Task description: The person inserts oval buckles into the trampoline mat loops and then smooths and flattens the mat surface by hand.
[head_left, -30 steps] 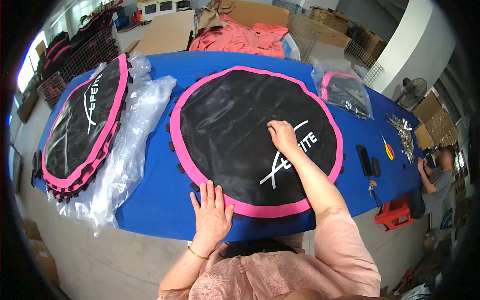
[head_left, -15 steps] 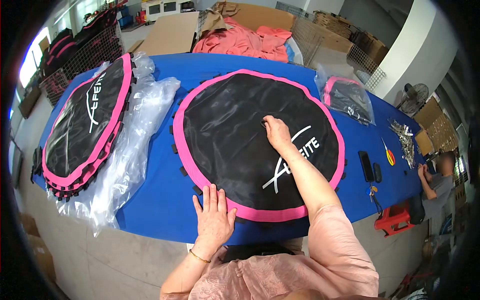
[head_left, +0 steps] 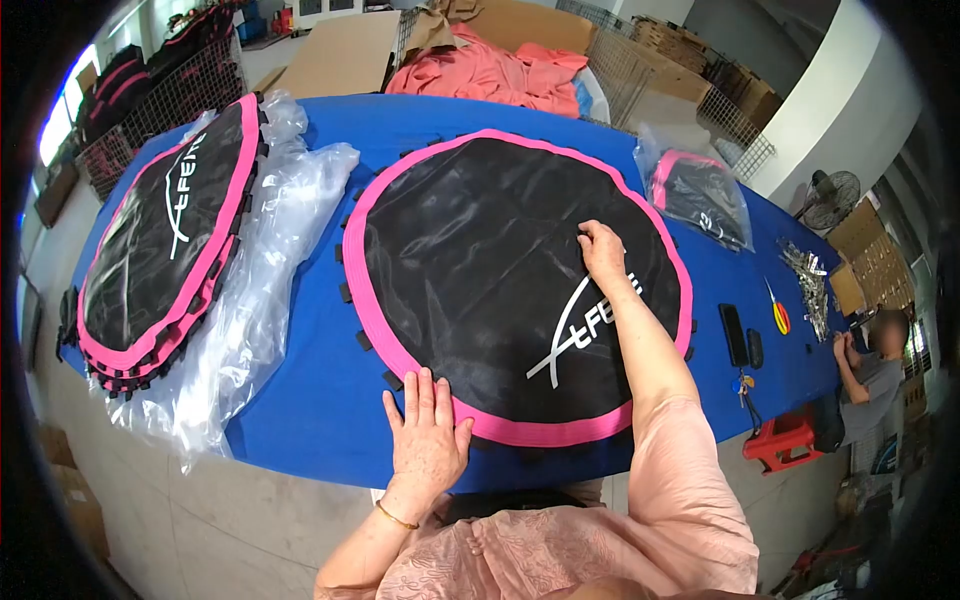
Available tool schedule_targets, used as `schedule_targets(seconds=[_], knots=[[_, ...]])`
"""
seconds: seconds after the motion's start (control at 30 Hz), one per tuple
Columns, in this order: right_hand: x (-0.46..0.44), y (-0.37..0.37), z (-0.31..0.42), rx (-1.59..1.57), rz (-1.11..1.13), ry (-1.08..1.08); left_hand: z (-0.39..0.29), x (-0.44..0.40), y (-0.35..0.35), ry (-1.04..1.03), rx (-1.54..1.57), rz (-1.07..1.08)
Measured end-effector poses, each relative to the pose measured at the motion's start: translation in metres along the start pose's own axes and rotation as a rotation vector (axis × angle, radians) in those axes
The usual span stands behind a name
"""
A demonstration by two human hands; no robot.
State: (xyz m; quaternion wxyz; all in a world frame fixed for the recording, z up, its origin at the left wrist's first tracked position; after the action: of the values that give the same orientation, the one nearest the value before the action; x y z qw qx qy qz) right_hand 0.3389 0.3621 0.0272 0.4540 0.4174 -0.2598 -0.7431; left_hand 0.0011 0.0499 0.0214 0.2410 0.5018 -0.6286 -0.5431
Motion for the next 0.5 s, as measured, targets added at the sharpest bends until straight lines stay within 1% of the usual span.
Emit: schedule_targets(seconds=[0.07, 0.13, 0.2, 0.27, 0.33, 0.37, 0.43, 0.47, 0.5], knots=[[0.000, -0.007, -0.001, -0.074, 0.028, 0.052, 0.000, 0.000, -0.001, 0.002, -0.002, -0.001], [0.002, -0.010, 0.005, -0.095, 0.053, 0.033, 0.000, 0.000, -0.002, 0.001, -0.002, 0.002], [0.004, -0.010, 0.011, -0.058, 0.056, 0.120, 0.000, 0.000, -0.001, 0.002, -0.004, 0.005], [0.005, -0.009, 0.012, -0.043, 0.047, 0.109, 0.000, 0.000, -0.001, -0.003, -0.024, -0.001], [0.007, -0.009, 0.009, -0.127, 0.118, 0.028, 0.000, 0.000, -0.001, -0.004, -0.022, -0.003], [0.011, -0.007, 0.009, -0.123, 0.118, 0.029, -0.001, 0.000, 0.000, -0.006, -0.021, -0.008], [0.024, -0.004, 0.014, -0.123, 0.218, 0.009, -0.001, 0.000, 0.001, -0.014, -0.018, -0.034], [0.028, 0.000, 0.016, -0.119, 0.219, 0.010, -0.002, 0.001, 0.001, -0.023, -0.020, -0.055], [0.031, 0.001, 0.010, -0.115, 0.241, -0.029, -0.002, 0.001, 0.001, -0.023, -0.017, -0.054]])
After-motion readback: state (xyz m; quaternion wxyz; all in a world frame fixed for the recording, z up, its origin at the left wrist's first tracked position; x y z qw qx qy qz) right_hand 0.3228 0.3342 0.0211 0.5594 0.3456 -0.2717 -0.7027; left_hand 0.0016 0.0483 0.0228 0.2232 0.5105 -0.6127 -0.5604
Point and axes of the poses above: each hand's wrist, its own x-axis away from the middle knuckle, its own y-axis out of the back of the hand, z = x × y, the point moved 4 cm from there along -x, towards the middle knuckle, and after that the axes turned 14 degrees about -y, right-handed, at the moved point
